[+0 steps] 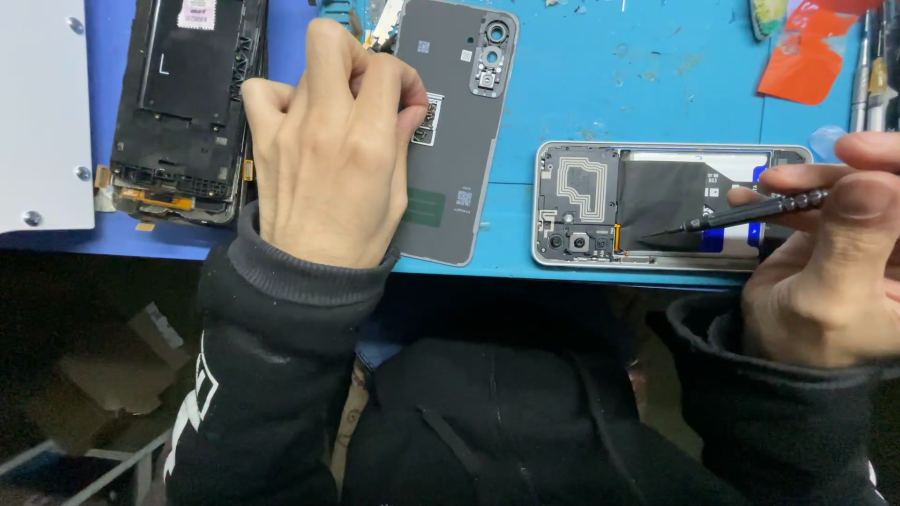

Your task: Disassembling a smartphone to remove internal components on a repair workbench.

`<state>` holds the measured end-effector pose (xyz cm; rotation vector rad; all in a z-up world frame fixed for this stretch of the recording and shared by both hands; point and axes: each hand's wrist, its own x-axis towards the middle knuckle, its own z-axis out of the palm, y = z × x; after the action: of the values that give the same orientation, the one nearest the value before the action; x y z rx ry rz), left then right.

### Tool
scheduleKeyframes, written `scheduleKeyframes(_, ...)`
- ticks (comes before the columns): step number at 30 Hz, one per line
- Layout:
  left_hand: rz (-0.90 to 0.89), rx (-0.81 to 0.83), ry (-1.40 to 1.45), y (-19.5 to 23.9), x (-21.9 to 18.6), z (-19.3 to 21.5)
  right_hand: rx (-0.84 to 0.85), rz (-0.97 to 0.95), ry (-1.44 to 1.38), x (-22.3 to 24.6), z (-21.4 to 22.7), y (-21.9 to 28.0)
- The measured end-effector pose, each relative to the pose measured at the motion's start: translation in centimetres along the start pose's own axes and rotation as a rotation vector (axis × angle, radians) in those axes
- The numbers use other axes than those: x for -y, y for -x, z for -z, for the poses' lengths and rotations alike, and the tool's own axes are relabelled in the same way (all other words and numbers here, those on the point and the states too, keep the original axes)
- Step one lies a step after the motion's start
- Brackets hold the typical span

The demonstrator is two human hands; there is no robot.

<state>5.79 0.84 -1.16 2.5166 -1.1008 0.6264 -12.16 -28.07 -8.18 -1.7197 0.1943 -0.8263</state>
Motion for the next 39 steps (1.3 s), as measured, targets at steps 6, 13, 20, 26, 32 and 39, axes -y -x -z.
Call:
scheduleKeyframes(6,-0.022,-0.016,0.023,0.0,0.1,0.1,-0.007,0.005,0.009,0.0,0.0,0.0)
scheduleKeyframes(13,-0.023,-0.035,0.017,-0.1,-0.1,0.6,-0.013,0.014,0.019,0.0,-0.1,-0.1)
scheduleKeyframes(20,0.052,-0.071,0.085,1.5,-1.5,3.4,0.017,0.09,0.046,-0.1,0.2,-0.3)
scheduleKeyframes(26,-0.002,-0.165,0.21,3.8,-4.8,2.8,0.062,0.179,-0.029,1.7,-3.1,-0.3)
scheduleKeyframes(32,-0.079,-0.181,0.27,6.3,-6.0,-0.2,0.18,0.293,-0.041,2.8,-4.6,-1.1)
scheduleKeyframes(39,-0.128,-0.161,0.308,6.5,-6.4,-1.2,0.237,0.281,-0.021,2.2,-4.1,-0.7)
